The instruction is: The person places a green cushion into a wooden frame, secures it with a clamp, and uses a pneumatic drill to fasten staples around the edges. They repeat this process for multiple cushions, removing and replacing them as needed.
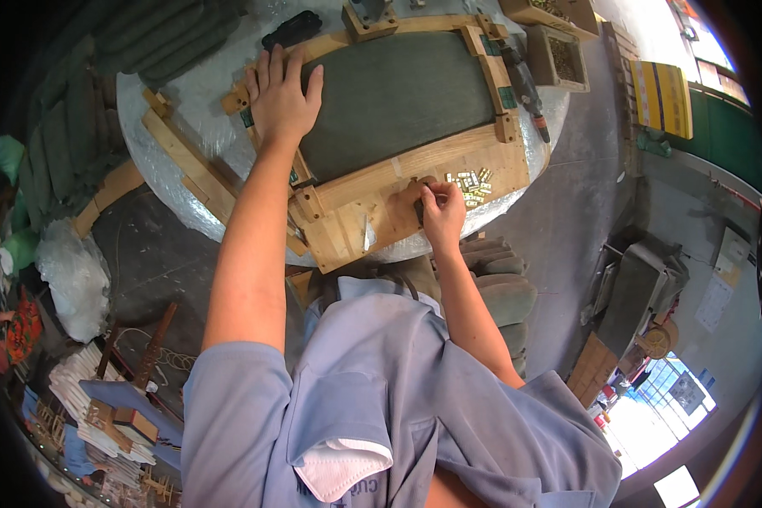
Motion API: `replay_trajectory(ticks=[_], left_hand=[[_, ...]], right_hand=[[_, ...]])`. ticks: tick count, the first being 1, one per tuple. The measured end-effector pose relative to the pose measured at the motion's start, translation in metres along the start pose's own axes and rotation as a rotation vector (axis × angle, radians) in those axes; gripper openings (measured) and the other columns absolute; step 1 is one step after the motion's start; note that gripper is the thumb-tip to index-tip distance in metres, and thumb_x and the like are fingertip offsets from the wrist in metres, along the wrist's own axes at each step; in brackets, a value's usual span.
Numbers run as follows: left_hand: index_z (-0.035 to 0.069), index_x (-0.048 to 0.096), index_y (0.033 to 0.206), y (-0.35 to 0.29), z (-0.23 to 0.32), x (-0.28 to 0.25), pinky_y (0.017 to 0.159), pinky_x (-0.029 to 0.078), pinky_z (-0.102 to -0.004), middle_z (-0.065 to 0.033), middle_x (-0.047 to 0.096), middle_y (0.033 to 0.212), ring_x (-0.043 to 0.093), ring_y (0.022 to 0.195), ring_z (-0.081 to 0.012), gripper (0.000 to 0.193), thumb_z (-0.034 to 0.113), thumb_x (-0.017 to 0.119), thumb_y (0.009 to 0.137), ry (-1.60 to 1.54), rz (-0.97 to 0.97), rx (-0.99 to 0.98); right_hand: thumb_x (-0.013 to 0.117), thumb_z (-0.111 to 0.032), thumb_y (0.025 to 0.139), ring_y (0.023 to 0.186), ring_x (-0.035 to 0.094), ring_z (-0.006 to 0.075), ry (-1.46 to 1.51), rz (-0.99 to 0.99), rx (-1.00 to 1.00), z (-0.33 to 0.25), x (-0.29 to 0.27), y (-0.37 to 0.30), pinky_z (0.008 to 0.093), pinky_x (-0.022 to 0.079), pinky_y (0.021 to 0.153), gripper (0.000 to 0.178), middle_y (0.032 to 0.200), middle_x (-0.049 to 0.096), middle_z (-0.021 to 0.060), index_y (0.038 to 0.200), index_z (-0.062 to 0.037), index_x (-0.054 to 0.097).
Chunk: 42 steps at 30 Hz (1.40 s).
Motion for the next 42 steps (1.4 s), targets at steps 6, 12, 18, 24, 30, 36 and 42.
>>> replay_trajectory(ticks=[6,12,18,24,30,36,42], left_hand=[[0.021,0.059,0.157,0.0,0.001,0.0,0.134,0.022,-0.0582,-0.0172,0.054,0.165,0.039,0.16,-0.0379,0.059,0.056,0.048,0.111,-0.031,-0.001,-0.007],[0.021,0.06,0.157,0.001,0.0,0.001,0.134,0.022,-0.0576,-0.0169,0.053,0.166,0.039,0.16,-0.0378,0.058,0.056,0.047,0.112,-0.03,-0.005,-0.01],[0.021,0.06,0.156,0.0,0.0,0.002,0.134,0.021,-0.0574,-0.017,0.053,0.165,0.039,0.16,-0.0374,0.058,0.056,0.048,0.112,-0.016,-0.005,-0.005],[0.02,0.061,0.156,0.001,0.001,0.0,0.134,0.023,-0.0575,-0.0175,0.055,0.164,0.041,0.159,-0.0377,0.057,0.055,0.049,0.111,-0.036,0.009,-0.012],[0.02,0.063,0.154,0.001,0.001,-0.001,0.133,0.024,-0.0578,-0.0184,0.056,0.162,0.043,0.158,-0.0384,0.056,0.054,0.05,0.111,-0.042,0.022,-0.004],[0.018,0.063,0.152,0.001,0.0,-0.002,0.132,0.025,-0.0586,-0.0198,0.057,0.161,0.044,0.156,-0.0396,0.055,0.053,0.052,0.111,-0.048,0.028,-0.001],[0.017,0.064,0.151,0.0,0.003,-0.004,0.132,0.026,-0.059,-0.0203,0.058,0.16,0.044,0.156,-0.0401,0.055,0.052,0.053,0.111,-0.042,0.025,0.007]], right_hand=[[0.079,-0.016,0.099,0.092,0.072,0.0294,-0.088,-0.031,0.003,0.009,0.003,0.004,0.041,0.057,0.086,0.02,0.099,0.074,0.0163,0.108,0.001,0.073],[0.078,-0.017,0.101,0.095,0.074,0.026,0.137,0.003,0.028,0.001,0.004,0.0,0.0384,0.057,0.084,0.019,0.101,0.075,0.0147,0.105,0.002,0.074],[0.078,-0.018,0.101,0.099,0.071,0.0293,0.04,-0.06,0.052,0.015,0.007,0.001,0.0408,0.055,0.091,0.021,0.103,0.074,0.0156,0.106,0.0017,0.074],[0.072,-0.02,0.105,0.103,0.067,0.034,0.062,0.015,-0.04,0.002,0.006,-0.004,0.0436,0.053,0.093,0.02,0.107,0.072,0.0177,0.107,0.0001,0.075],[0.065,-0.021,0.111,0.105,0.067,0.0301,-0.002,-0.045,-0.037,-0.004,0.002,-0.002,0.0409,0.053,0.095,0.024,0.11,0.071,0.0146,0.117,0.0001,0.075],[0.061,-0.026,0.114,0.096,0.067,0.021,0.152,0.055,0.031,0.016,-0.031,-0.03,0.0353,0.054,0.09,0.03,0.101,0.072,0.01,0.12,0.0008,0.073],[0.062,-0.031,0.115,0.081,0.064,0.0091,0.238,-0.114,0.494,0.086,-0.067,-0.102,0.0269,0.053,0.074,0.031,0.094,0.071,0.0035,0.117,-0.0014,0.073]])
Point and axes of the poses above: each hand's wrist, its own y-axis towards the middle knuckle, its own x-axis out of the palm, z = x × y, the point moved 6 cm from there along y, towards the middle knuckle
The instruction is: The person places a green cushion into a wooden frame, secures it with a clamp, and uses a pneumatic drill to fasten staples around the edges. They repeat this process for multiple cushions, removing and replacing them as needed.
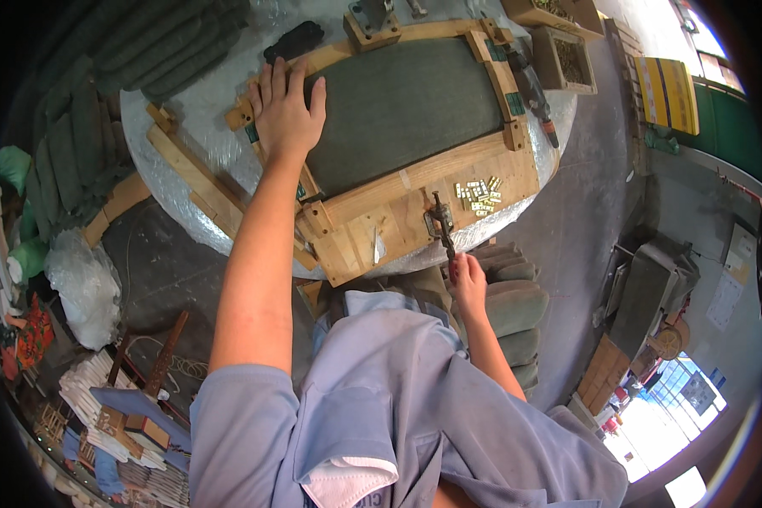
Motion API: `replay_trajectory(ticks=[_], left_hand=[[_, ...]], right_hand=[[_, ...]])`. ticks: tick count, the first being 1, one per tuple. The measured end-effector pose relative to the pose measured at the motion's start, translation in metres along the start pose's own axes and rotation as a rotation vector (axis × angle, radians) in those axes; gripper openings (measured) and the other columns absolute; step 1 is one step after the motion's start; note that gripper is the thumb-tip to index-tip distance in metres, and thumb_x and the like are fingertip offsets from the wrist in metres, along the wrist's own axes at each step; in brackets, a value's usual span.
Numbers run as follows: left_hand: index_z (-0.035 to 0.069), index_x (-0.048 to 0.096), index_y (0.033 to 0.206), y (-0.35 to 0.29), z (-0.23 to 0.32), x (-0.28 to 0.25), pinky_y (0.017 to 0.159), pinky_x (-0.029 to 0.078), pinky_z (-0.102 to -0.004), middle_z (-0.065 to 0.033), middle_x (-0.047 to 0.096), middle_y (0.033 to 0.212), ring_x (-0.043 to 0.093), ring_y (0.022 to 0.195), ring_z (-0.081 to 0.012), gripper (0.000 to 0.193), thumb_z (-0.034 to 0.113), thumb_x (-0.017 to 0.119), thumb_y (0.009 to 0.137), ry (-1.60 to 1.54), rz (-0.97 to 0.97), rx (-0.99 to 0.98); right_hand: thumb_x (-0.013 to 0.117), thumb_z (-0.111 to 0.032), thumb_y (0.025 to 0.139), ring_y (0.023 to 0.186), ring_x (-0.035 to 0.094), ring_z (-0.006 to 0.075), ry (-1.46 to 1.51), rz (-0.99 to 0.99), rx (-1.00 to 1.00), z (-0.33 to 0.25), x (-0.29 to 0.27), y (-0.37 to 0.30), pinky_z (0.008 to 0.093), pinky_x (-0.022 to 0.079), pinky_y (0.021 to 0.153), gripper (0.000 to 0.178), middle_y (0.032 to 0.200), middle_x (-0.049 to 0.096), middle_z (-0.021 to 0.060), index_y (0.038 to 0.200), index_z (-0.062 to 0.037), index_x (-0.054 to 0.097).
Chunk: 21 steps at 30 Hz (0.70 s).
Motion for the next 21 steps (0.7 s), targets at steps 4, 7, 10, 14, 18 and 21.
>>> replay_trajectory(ticks=[4,7,10,14,18,21], left_hand=[[0.017,0.063,0.152,0.001,-0.002,0.0,0.132,0.026,-0.0589,-0.0201,0.057,0.161,0.044,0.156,-0.0401,0.056,0.052,0.052,0.111,-0.026,-0.011,-0.027],[0.017,0.063,0.153,0.002,-0.001,0.001,0.132,0.026,-0.0586,-0.0197,0.057,0.161,0.043,0.157,-0.04,0.056,0.052,0.051,0.111,-0.032,0.002,-0.018],[0.017,0.062,0.154,-0.001,-0.001,0.0,0.132,0.025,-0.0588,-0.0196,0.057,0.162,0.042,0.157,-0.0401,0.056,0.052,0.05,0.112,0.019,-0.012,0.0],[0.017,0.06,0.156,-0.005,0.003,-0.001,0.132,0.025,-0.0601,-0.0196,0.055,0.163,0.042,0.157,-0.0406,0.056,0.051,0.049,0.112,-0.011,-0.029,0.001],[0.017,0.059,0.156,0.002,0.004,0.0,0.131,0.027,-0.0607,-0.0197,0.056,0.162,0.042,0.158,-0.0406,0.056,0.051,0.049,0.113,0.01,-0.019,-0.004],[0.017,0.058,0.157,-0.001,0.006,0.005,0.13,0.028,-0.061,-0.0197,0.055,0.163,0.042,0.158,-0.0405,0.057,0.051,0.048,0.113,0.057,-0.038,-0.001]], right_hand=[[0.064,-0.025,0.114,0.071,0.055,0.0024,0.257,-0.008,-0.155,-0.089,-0.005,-0.03,0.0201,0.043,0.062,0.019,0.084,0.06,-0.0063,0.114,-0.0072,0.072],[0.063,-0.017,0.114,0.075,0.055,0.0056,0.247,0.056,-0.523,-0.13,0.026,-0.024,0.0226,0.045,0.067,0.016,0.085,0.06,-0.0039,0.111,-0.0036,0.071],[0.068,-0.014,0.11,0.075,0.054,0.0072,0.017,0.064,-0.704,-0.164,0.061,0.001,0.0264,0.044,0.066,0.021,0.082,0.064,0.0034,0.095,0.0008,0.07],[0.069,-0.014,0.11,0.066,0.048,0.0056,-0.046,0.037,-0.621,-0.163,0.066,0.008,0.0265,0.038,0.059,0.028,0.07,0.058,-0.0005,0.085,-0.0001,0.066],[0.077,-0.017,0.105,0.055,0.037,0.0068,-0.162,0.027,-0.653,-0.167,0.072,0.017,0.0295,0.031,0.049,0.04,0.057,0.046,0.0009,0.074,-0.0034,0.055],[0.078,-0.018,0.103,0.05,0.043,0.0148,-0.217,0.067,-0.666,-0.166,0.07,0.02,0.0333,0.037,0.05,0.038,0.058,0.051,0.0082,0.075,-0.0022,0.058]])
Point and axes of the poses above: each hand's wrist, its own y-axis towards the middle knuckle, its own x-axis out of the palm, z = x × y, the point moved 6 cm from there along y, towards the middle knuckle
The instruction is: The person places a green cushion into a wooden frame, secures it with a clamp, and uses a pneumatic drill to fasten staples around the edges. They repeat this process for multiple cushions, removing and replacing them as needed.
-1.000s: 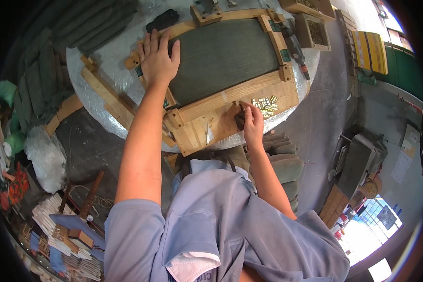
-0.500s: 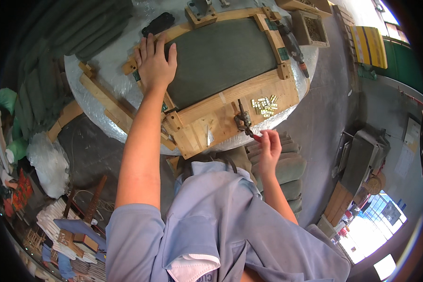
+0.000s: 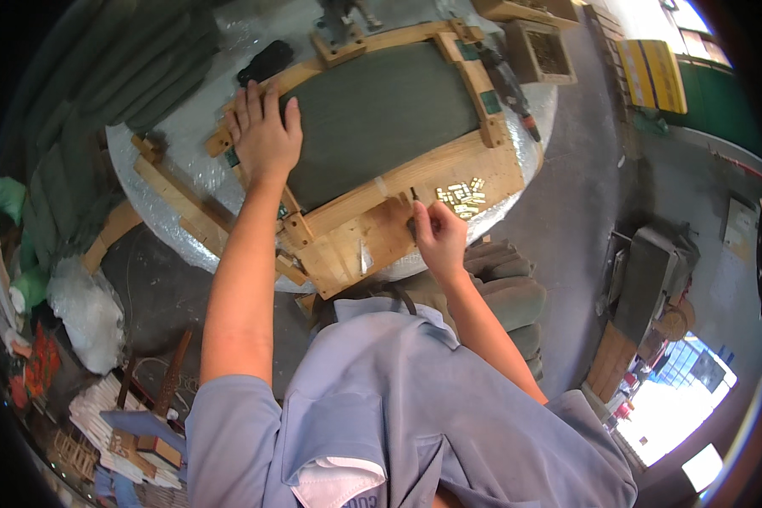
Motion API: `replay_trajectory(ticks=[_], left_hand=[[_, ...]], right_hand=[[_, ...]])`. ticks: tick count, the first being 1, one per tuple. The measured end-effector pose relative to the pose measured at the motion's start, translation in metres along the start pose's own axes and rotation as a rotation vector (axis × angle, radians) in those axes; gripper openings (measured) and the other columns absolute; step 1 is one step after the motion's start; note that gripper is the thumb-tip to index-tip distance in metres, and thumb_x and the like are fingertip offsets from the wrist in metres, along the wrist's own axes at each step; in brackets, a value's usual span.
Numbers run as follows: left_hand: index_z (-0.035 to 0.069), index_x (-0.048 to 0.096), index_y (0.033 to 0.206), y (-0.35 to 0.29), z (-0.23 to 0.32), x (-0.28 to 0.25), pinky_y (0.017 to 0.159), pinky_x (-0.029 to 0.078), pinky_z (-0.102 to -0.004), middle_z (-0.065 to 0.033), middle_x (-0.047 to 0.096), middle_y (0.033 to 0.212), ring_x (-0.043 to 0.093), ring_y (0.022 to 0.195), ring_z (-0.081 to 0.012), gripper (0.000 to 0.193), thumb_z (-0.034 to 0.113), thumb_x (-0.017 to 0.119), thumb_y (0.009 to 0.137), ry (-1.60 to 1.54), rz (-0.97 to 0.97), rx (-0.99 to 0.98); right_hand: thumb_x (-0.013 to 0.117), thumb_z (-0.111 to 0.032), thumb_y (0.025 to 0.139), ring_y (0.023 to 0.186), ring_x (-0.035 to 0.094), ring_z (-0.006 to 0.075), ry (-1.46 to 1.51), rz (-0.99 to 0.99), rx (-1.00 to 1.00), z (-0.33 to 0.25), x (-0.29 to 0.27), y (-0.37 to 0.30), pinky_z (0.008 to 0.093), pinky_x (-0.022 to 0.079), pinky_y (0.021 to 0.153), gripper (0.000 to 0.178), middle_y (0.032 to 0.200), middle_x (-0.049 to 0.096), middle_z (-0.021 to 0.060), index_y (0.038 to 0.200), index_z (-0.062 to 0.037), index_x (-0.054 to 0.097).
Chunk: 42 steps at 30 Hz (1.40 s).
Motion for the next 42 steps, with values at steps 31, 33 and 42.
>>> replay_trajectory(ticks=[31,33,42], left_hand=[[0.014,0.062,0.15,0.009,-0.003,-0.004,0.13,0.027,-0.0624,-0.0199,0.056,0.161,0.043,0.156,-0.041,0.053,0.05,0.049,0.113,-0.029,0.04,0.018],[0.016,0.061,0.152,-0.001,-0.004,-0.003,0.13,0.026,-0.0616,-0.019,0.056,0.162,0.042,0.157,-0.0401,0.054,0.051,0.048,0.113,-0.043,0.017,0.02],[0.014,0.061,0.152,-0.001,-0.006,-0.007,0.128,0.03,-0.062,-0.0194,0.056,0.16,0.046,0.154,-0.0409,0.053,0.048,0.051,0.113,-0.03,0.047,0.024]], right_hand=[[0.072,-0.016,0.109,0.06,0.039,0.0064,0.144,0.044,0.026,-0.005,0.002,0.019,0.0291,0.034,0.052,0.04,0.061,0.048,0.001,0.076,-0.0028,0.052],[0.074,-0.016,0.108,0.06,0.037,0.0069,0.181,-0.008,0.02,0.003,-0.002,0.008,0.0297,0.033,0.052,0.041,0.061,0.046,0.0017,0.077,-0.0025,0.051],[0.06,-0.016,0.115,0.066,0.036,0.0036,0.534,-0.013,0.233,0.042,-0.045,-0.056,0.0269,0.03,0.056,0.035,0.069,0.041,-0.0073,0.083,-0.0056,0.051]])
Point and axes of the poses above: each hand's wrist, its own y-axis towards the middle knuckle, its own x-axis out of the palm, z = x × y, the point moved 6 cm from there along y, towards the middle knuckle
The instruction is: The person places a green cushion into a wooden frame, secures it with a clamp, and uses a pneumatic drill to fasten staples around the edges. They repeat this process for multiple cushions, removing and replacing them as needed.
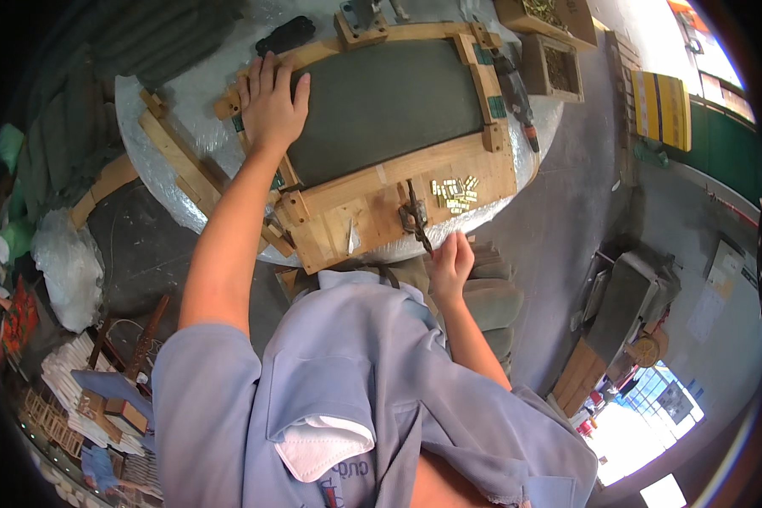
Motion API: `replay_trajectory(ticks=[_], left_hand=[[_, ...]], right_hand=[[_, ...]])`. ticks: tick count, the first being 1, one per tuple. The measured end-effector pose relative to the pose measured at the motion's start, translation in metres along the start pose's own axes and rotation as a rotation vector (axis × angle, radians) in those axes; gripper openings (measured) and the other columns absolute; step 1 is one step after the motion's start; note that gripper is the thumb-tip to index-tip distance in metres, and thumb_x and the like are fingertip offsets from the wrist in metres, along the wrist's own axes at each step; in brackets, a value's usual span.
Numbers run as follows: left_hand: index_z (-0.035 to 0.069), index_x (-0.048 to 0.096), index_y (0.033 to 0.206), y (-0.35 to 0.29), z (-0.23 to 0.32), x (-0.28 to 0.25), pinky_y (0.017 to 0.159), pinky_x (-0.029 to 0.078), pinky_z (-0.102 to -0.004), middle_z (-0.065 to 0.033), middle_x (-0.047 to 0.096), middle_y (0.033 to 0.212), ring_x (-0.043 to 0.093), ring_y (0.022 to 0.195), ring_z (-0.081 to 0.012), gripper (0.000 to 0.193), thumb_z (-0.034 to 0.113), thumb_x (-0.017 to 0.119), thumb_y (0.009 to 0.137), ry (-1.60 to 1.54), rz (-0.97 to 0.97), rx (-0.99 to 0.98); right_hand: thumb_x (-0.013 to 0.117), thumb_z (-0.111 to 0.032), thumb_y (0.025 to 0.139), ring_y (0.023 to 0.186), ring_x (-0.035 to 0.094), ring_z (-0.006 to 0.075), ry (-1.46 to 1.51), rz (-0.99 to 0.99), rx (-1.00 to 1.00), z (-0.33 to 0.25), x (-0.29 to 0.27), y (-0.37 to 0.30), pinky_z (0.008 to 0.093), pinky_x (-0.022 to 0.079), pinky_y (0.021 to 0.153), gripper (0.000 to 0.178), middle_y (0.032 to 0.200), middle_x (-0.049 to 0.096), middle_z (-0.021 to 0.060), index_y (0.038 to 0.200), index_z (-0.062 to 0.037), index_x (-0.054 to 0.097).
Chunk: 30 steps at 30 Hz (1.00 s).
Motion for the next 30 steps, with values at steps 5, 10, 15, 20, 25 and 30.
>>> replay_trajectory(ticks=[5,10,15,20,25,30], left_hand=[[0.016,0.061,0.152,0.0,-0.002,0.006,0.129,0.028,-0.0619,-0.018,0.054,0.163,0.043,0.156,-0.0394,0.053,0.051,0.049,0.113,-0.008,-0.021,-0.009],[0.019,0.061,0.153,0.001,-0.007,0.01,0.13,0.028,-0.0614,-0.0171,0.055,0.163,0.042,0.157,-0.039,0.053,0.052,0.048,0.113,0.018,-0.003,-0.021],[0.02,0.061,0.154,0.002,-0.003,0.009,0.133,0.026,-0.0572,-0.0154,0.054,0.165,0.041,0.159,-0.0367,0.055,0.054,0.047,0.113,0.013,-0.029,-0.036],[0.019,0.062,0.153,0.001,-0.005,0.009,0.133,0.025,-0.0566,-0.0154,0.055,0.165,0.042,0.158,-0.0359,0.055,0.054,0.047,0.113,-0.002,-0.003,-0.044],[0.018,0.064,0.151,0.0,-0.003,0.008,0.132,0.027,-0.0567,-0.0152,0.056,0.163,0.043,0.158,-0.0359,0.055,0.054,0.049,0.112,0.015,0.006,-0.04],[0.018,0.067,0.148,-0.002,-0.007,0.009,0.131,0.029,-0.0568,-0.0143,0.059,0.161,0.045,0.156,-0.0358,0.053,0.053,0.051,0.111,0.01,0.029,-0.039]], right_hand=[[0.062,-0.021,0.115,0.066,0.035,0.005,-0.374,0.0,-0.138,-0.029,0.068,0.053,0.028,0.031,0.055,0.042,0.069,0.039,-0.0047,0.08,-0.0051,0.046],[0.066,-0.019,0.113,0.066,0.035,0.0055,-0.372,-0.051,-0.176,-0.039,0.066,0.056,0.0282,0.031,0.056,0.042,0.067,0.041,-0.005,0.078,-0.0067,0.045],[0.067,-0.023,0.113,0.063,0.037,0.0038,-0.139,-0.132,-0.082,-0.016,0.053,0.061,0.0268,0.03,0.055,0.032,0.074,0.048,-0.0068,0.087,-0.0085,0.055],[0.07,-0.027,0.109,0.056,0.052,0.0067,-0.198,-0.186,0.182,0.004,0.038,0.081,0.0268,0.041,0.048,0.027,0.09,0.064,-0.0008,0.123,-0.0041,0.071],[0.073,-0.03,0.099,0.09,0.078,0.0317,-0.63,-0.296,-0.026,0.006,0.052,0.121,0.0406,0.058,0.084,0.036,0.098,0.081,0.021,0.112,0.0034,0.08],[0.073,-0.024,0.103,0.081,0.065,0.0142,-0.637,-0.41,0.111,0.013,0.061,0.117,0.033,0.052,0.075,0.031,0.086,0.074,0.008,0.11,0.0059,0.079]])
Point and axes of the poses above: each hand's wrist, its own y-axis towards the middle knuckle, its own x-axis out of the palm, z = x × y, the point moved 6 cm from there along y, towards the middle knuckle
